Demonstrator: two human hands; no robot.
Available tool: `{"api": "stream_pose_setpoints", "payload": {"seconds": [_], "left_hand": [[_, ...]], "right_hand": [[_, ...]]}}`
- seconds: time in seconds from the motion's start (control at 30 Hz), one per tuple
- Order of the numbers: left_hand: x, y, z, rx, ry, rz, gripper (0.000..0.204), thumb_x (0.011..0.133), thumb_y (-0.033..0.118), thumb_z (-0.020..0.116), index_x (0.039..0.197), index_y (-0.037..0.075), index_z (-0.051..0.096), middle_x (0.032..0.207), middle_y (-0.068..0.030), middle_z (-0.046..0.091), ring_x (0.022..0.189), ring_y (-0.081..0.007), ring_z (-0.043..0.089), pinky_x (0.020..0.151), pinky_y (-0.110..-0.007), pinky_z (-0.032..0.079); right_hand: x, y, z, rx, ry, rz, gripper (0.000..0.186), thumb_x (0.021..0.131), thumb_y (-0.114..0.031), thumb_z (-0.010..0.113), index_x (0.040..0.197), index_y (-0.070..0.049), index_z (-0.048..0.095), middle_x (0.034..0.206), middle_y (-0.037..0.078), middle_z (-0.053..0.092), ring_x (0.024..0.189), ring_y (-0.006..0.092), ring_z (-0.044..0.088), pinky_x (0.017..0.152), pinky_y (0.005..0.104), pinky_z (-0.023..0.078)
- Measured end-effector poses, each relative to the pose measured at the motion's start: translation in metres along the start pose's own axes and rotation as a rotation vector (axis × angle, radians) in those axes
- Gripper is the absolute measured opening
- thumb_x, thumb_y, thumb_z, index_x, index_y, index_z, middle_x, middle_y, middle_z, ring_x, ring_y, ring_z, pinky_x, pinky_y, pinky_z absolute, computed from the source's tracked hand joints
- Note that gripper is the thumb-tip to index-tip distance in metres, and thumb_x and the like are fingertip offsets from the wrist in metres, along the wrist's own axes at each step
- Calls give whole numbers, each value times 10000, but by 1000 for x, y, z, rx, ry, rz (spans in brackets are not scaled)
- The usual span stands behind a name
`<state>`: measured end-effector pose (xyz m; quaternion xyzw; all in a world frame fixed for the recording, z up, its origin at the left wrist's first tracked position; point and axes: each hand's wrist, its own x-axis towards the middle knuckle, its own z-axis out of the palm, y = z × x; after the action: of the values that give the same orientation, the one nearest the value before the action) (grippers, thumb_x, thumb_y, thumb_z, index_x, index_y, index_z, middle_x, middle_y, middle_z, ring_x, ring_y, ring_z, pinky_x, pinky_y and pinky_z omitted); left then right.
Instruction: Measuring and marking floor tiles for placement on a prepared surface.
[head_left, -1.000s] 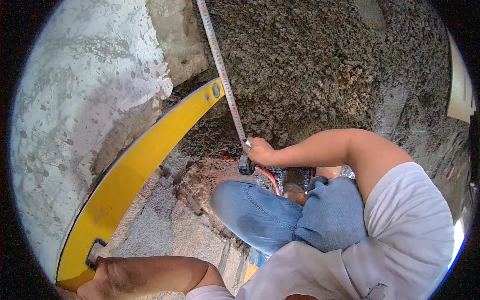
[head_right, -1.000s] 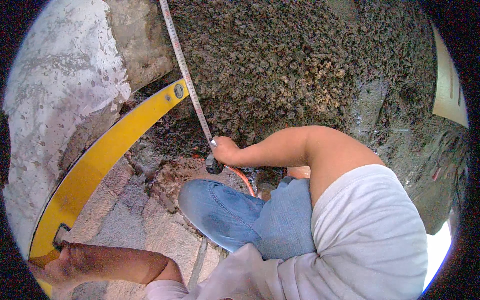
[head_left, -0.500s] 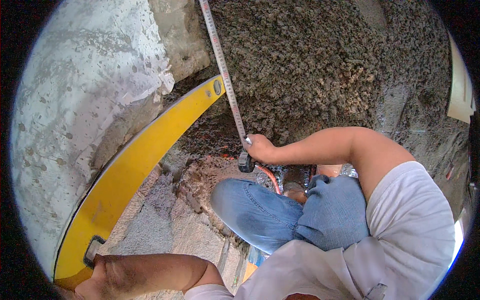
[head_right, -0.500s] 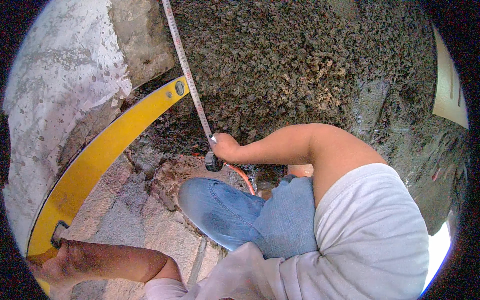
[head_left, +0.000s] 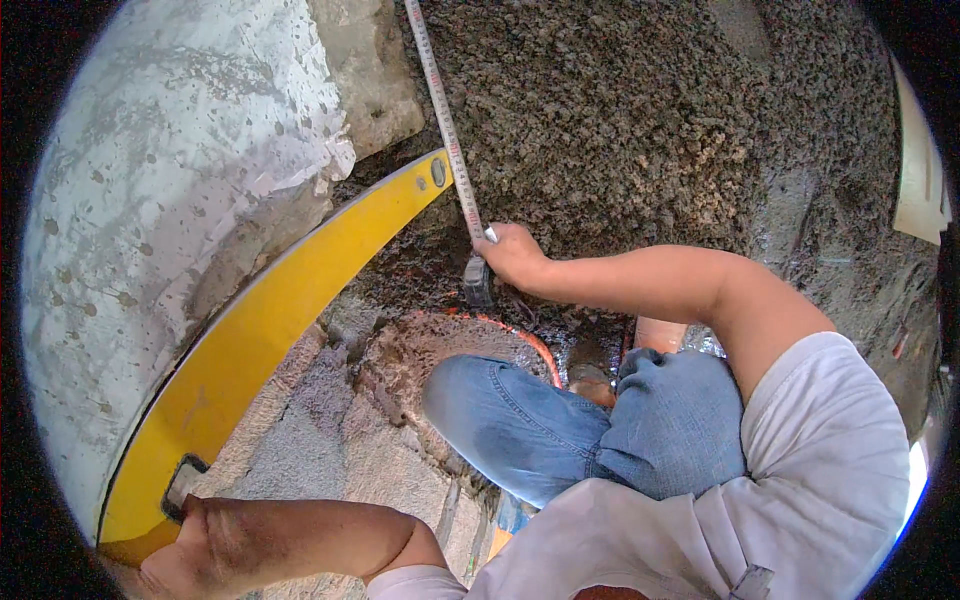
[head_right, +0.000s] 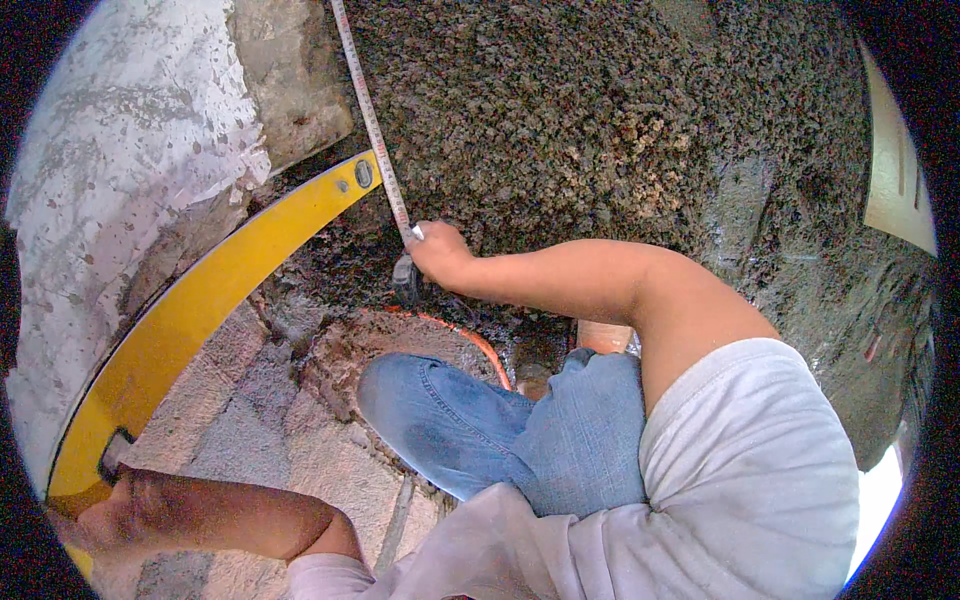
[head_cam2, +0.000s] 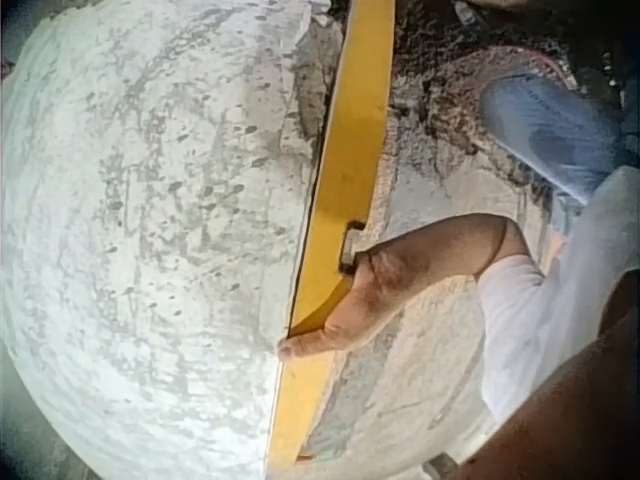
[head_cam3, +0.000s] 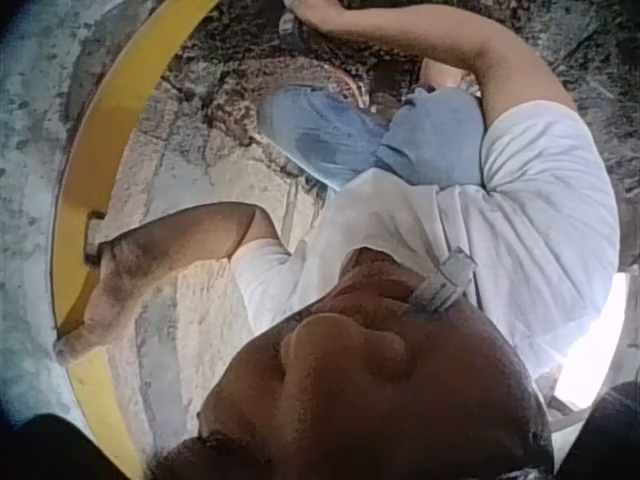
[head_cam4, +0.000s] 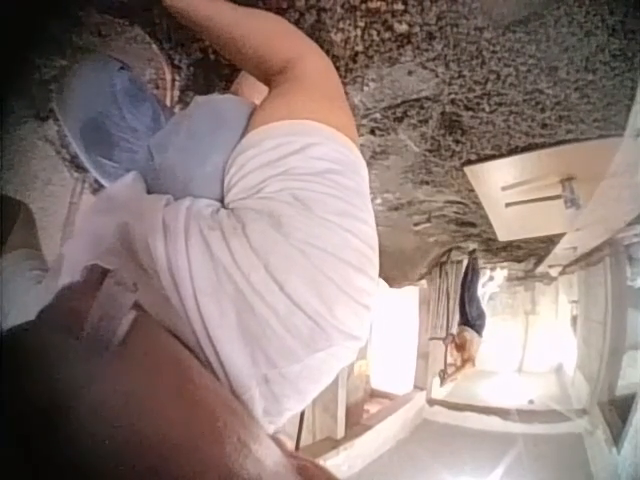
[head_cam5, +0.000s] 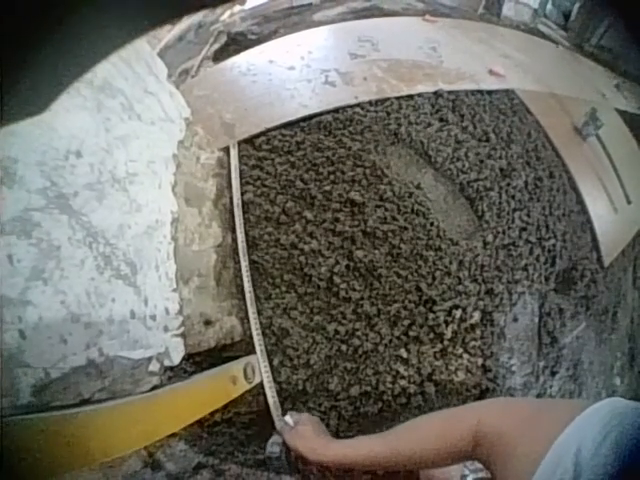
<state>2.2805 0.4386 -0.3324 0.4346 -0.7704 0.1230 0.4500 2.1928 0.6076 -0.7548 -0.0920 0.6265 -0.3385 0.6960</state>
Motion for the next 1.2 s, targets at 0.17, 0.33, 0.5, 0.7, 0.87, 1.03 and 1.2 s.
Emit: {"api": "stream_pose_setpoints", "payload": {"seconds": [0.17,0.33,0.5,0.7,0.87,1.03,1.2], "left_hand": [[4,-6,-5,-73,14,-25,440,551,268,742,907,30,640,925,-113,640,848,-257,621,736,-326,506],[34,-48,-51,-55,6,-14,440,554,265,741,912,31,639,926,-114,640,844,-257,620,736,-326,506],[-14,21,14,92,-28,39,437,555,254,741,919,34,637,923,-111,640,827,-254,620,723,-325,507],[-10,15,6,256,-65,110,435,558,241,740,927,37,635,920,-109,640,806,-251,620,708,-323,507],[-9,19,4,403,-98,166,434,559,230,740,934,40,633,917,-106,641,789,-249,620,695,-322,507],[-14,28,10,550,-129,218,433,561,219,740,941,43,631,914,-104,641,772,-246,620,682,-320,507],[-20,37,13,699,-160,273,432,563,208,740,948,46,629,911,-102,641,755,-244,620,669,-319,508]], "right_hand": [[9,-25,-10,27,93,-106,281,820,-299,537,754,-34,601,711,162,613,693,337,592,626,422,449],[22,-48,-26,35,173,-184,277,814,-281,533,757,-22,614,703,172,615,687,335,598,640,413,460],[39,-62,-23,71,182,-172,262,786,-267,543,801,-24,639,724,176,627,708,336,605,654,414,468],[49,-77,-29,109,218,-189,253,799,-269,561,803,-27,636,669,102,596,597,231,559,550,359,431],[60,-85,-34,128,256,-175,291,770,-301,575,807,-25,658,735,166,639,706,320,615,653,406,464],[59,-87,-35,204,229,-190,227,800,-227,598,791,-3,637,656,47,605,548,128,538,517,284,413],[57,-89,-33,179,237,-174,223,807,-219,594,797,-2,639,663,48,608,550,130,542,513,286,413]]}}
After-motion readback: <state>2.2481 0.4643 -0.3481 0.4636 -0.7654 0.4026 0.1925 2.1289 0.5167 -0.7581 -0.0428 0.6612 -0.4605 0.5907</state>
